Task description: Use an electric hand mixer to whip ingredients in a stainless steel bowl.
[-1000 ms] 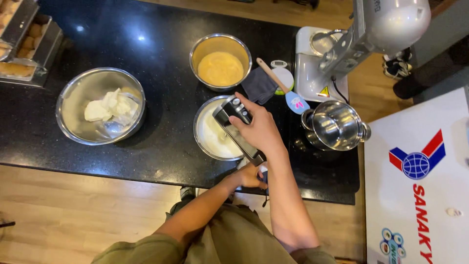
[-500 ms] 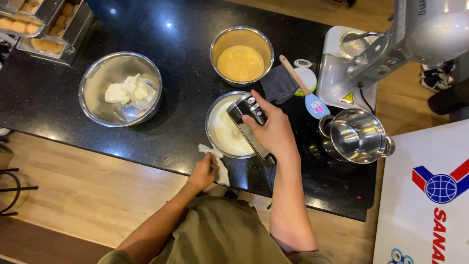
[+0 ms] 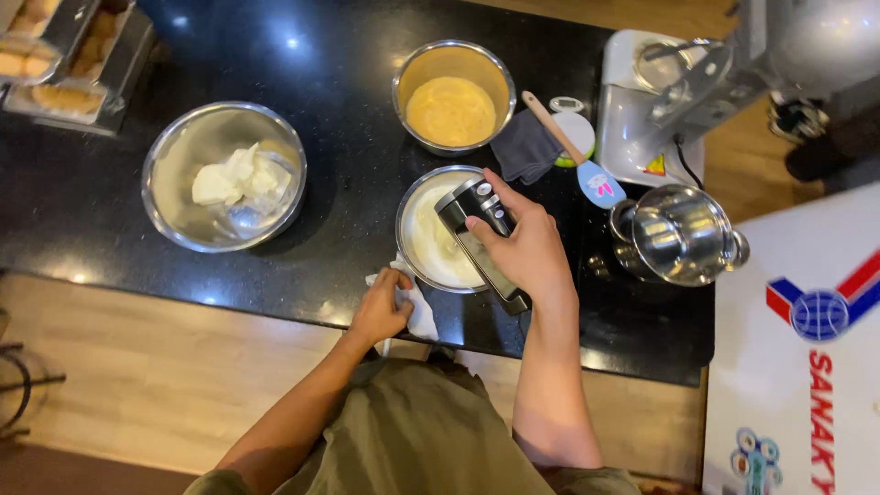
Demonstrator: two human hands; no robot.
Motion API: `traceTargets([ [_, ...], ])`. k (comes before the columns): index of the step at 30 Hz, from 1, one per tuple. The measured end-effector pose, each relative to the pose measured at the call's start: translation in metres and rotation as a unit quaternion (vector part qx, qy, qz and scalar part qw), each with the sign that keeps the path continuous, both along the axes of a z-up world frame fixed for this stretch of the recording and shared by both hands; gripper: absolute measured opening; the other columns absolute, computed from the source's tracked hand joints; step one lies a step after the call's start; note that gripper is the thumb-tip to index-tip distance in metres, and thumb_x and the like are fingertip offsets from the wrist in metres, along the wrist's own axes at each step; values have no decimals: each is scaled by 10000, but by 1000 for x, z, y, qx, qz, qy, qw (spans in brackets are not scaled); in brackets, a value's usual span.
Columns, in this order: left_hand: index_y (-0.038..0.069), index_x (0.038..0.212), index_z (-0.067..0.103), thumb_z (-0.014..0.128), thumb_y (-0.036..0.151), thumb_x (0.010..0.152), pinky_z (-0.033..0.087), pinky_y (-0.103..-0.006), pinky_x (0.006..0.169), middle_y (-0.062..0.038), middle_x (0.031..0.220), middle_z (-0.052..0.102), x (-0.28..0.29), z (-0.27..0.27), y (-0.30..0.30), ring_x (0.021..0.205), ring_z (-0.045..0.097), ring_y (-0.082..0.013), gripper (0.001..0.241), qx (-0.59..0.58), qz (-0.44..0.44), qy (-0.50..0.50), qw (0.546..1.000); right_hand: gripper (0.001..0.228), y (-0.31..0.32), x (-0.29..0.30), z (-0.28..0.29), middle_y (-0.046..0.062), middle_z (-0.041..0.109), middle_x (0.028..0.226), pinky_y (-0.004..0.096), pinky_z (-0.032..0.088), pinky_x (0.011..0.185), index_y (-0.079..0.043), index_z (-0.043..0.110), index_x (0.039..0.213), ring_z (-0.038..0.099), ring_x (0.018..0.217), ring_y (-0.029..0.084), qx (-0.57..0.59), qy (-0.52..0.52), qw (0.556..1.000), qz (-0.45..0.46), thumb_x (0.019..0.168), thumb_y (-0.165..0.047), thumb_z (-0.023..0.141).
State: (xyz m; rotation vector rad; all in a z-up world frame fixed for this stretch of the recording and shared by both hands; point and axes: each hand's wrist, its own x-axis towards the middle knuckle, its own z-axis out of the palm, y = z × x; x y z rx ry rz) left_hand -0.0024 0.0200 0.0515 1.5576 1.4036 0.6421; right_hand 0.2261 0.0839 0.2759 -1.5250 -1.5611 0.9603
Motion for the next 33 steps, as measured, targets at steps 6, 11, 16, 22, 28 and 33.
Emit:
traceTargets([
  [6, 47, 1066, 611, 609, 16, 817, 505, -334, 603, -81, 894, 657, -16, -22, 48, 680, 630, -197, 251, 17, 56, -31, 998, 711, 5, -25, 17, 124, 803, 1143, 295, 506, 667, -176, 583, 1507, 573, 661, 168, -141, -84, 983, -80, 837, -136, 818],
  [11, 92, 1175, 591, 505, 363, 1033, 562, -296, 553, -60, 902, 650, -17, -59, 77, 731, 630, -138, 317, -176, 181, -364, 897, 655, 13, -39, 8, 91, 770, 1185, 237, 555, 797, -87, 576, 1450, 686, 947, 59, -22, -71, 995, -70, 836, -89, 804],
  [16, 83, 1104, 604, 452, 575, 1007, 624, -345, 587, -55, 906, 625, -4, -20, 106, 750, 649, -160, 523, -227, 172, -358, 889, 649, 24, -45, -8, 90, 745, 1238, 243, 537, 903, -50, 551, 1469, 667, 1067, 69, -3, -20, 998, -68, 863, -34, 784],
  [22, 120, 904, 538, 493, 586, 965, 636, -455, 541, -22, 829, 531, -1, -13, 123, 710, 598, -139, 472, -289, 193, -356, 867, 660, 27, -41, -13, 90, 727, 1248, 245, 513, 978, -21, 526, 1490, 650, 1115, 82, 18, -3, 998, -56, 878, -12, 772],
  [28, 136, 845, 507, 543, 585, 981, 618, -499, 557, -28, 786, 478, 12, -15, 97, 703, 554, -161, 470, -309, 266, -405, 818, 651, 15, -37, -2, 104, 721, 1290, 254, 514, 975, -23, 536, 1477, 651, 1159, 92, 7, -17, 999, -35, 873, -30, 778],
  [33, 199, 986, 645, 440, 600, 916, 601, -519, 766, 2, 914, 669, 35, -6, 55, 834, 672, -159, 456, -329, 297, -463, 768, 660, 20, -38, 0, 111, 731, 1279, 259, 530, 961, -30, 535, 1475, 664, 1135, 92, -4, -30, 999, -11, 863, -49, 781],
])
